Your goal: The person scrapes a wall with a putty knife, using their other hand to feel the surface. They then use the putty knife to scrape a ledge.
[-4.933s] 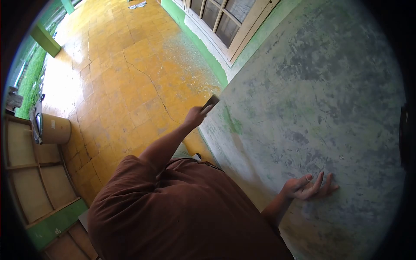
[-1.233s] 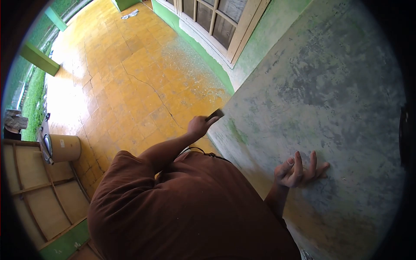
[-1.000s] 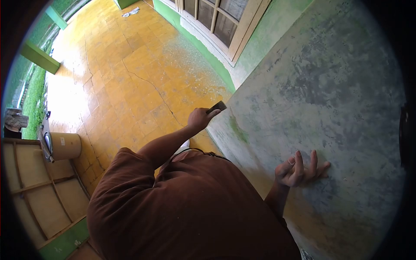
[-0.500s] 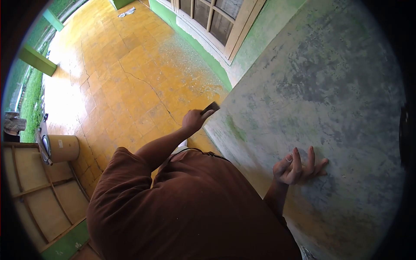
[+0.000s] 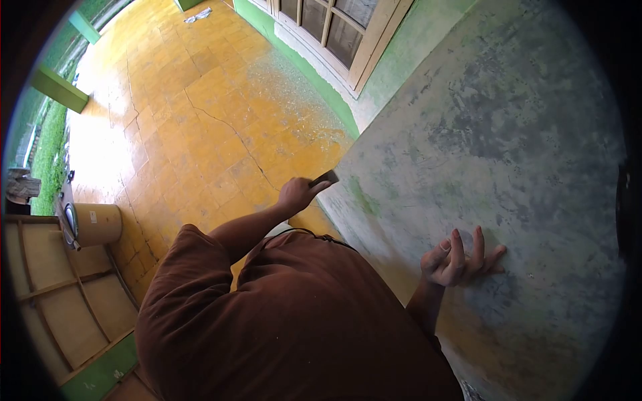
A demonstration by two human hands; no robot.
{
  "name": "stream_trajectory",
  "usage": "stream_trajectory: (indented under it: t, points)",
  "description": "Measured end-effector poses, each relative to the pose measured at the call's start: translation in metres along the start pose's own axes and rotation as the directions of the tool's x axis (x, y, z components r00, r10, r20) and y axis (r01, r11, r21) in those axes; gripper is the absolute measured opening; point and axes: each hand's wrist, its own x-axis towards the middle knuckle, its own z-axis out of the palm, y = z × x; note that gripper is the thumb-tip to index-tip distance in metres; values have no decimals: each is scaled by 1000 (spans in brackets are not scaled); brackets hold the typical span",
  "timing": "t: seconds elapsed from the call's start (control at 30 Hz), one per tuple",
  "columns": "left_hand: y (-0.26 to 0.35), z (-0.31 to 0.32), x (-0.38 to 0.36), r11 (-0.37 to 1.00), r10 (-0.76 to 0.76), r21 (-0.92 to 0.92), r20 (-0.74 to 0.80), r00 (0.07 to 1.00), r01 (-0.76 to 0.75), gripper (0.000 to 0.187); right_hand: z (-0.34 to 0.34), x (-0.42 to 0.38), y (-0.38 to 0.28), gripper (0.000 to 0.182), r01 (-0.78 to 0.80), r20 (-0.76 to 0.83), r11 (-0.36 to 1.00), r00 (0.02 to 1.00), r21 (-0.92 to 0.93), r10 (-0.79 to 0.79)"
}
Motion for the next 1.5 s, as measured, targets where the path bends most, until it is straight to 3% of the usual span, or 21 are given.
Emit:
stream_trajectory:
  t: [0.07, 0.17, 0.27, 0.5, 0.53, 0.63, 0.67, 0.77, 0.93, 1.1, 1.17, 1.23, 1.5]
  points:
    - [-15, 10, 3, 997, -70, 38, 60, 996, 67, 68, -1, 0, 2, 17, 7, -9, 1000, 1000, -2, -7]
    - [36, 12, 24, 998, -57, 8, -40, 998, 57, 71, 0, -3, 0, 17, 3, -3, 1000, 1000, 20, -3]
    - [38, 4, 23, 999, -32, -40, -9, 999, 32, 73, 1, 0, 3, 17, 14, -4, 1000, 1000, 12, -14]
    - [-14, 16, -14, 996, -86, 34, 14, 996, 86, 74, 0, -2, 1, 17, 14, -4, 999, 1000, 45, -14]
    - [-13, 15, -13, 989, -148, 39, 77, 986, 145, 74, 0, -1, 1, 17, 18, -6, 998, 1000, 54, -17]
    - [22, 21, 23, 999, -53, -15, -1, 999, 53, 74, -1, -4, 0, 17, 6, 22, 999, 1000, 34, -7]
    - [43, 10, 25, 996, -93, -19, 3, 996, 93, 74, -2, -4, -2, 17, 9, 23, 999, 1000, 35, -9]
    - [35, 7, 25, 993, 27, -112, -10, 1000, -28, 79, 1, -1, 0, 17, 19, 5, 1000, 1000, 20, -20]
    - [-19, 15, 18, 988, 40, -154, 56, 998, -31, 76, -1, -2, 0, 17, 11, 13, 999, 1000, 47, -11]
    - [-66, 29, 4, 918, -176, -331, 148, 973, 216, 79, -14, -3, 1, 19, -13, 62, 994, 998, 111, 6]
    - [-72, 26, 14, 917, -147, -346, 171, 974, 199, 78, -14, -1, 0, 19, -46, 88, 992, 995, 117, 35]
    - [-73, 25, 34, 911, -138, -360, 195, 971, 201, 76, -10, 4, 0, 20, -3, 3, 989, 1000, 145, 2]
    - [-36, 11, 127, 907, 111, -418, 356, 928, 52, 72, 9, 49, -11, 29, 58, -66, 995, 996, -83, -63]
